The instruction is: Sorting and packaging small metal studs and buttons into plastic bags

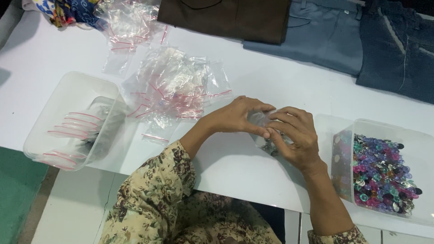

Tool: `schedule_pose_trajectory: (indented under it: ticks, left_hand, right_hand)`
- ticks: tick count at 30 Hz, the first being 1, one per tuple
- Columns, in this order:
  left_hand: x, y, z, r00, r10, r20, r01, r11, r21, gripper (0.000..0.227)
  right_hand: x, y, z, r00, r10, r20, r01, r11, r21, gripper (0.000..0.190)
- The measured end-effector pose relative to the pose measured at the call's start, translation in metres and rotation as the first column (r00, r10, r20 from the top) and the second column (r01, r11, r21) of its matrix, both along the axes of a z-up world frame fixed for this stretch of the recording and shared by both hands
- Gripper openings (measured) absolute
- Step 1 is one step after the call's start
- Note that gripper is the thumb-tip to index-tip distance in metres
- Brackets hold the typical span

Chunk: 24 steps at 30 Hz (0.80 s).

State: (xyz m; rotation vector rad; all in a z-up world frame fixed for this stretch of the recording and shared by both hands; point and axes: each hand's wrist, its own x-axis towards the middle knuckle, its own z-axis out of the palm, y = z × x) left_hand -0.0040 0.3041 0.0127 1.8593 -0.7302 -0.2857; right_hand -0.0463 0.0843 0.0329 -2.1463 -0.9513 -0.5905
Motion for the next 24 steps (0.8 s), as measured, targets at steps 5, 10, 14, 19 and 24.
schedule_pose_trajectory:
  ticks: [5,10,14,19,24]
  left_hand:
    - [-0.001,0.002,0.006,0.998,0.048,0.045,-0.047,0.999,-0.023,0.078]
    - [-0.003,-0.001,0.002,0.993,0.09,0.077,-0.086,0.995,-0.051,0.072]
    - [-0.001,-0.002,0.005,0.994,0.083,0.073,-0.076,0.993,-0.092,0.068]
    - [0.0,-0.004,-0.003,0.993,0.113,0.032,-0.109,0.987,-0.118,0.065]
    - [-0.002,0.002,0.004,0.989,0.142,0.043,-0.131,0.973,-0.19,0.063]
  right_hand:
    - [-0.002,-0.002,-0.001,0.999,-0.02,-0.034,0.02,1.0,0.004,0.005]
    - [-0.002,-0.004,0.001,0.997,-0.052,-0.06,0.051,0.999,-0.016,0.016]
    - [0.0,-0.002,0.006,0.998,-0.03,-0.054,0.029,0.999,-0.016,0.036]
    - [-0.001,-0.008,0.006,0.993,-0.035,-0.109,0.04,0.998,0.044,0.048]
    - [0.003,-0.011,0.015,0.935,-0.206,-0.288,0.244,0.964,0.103,0.035]
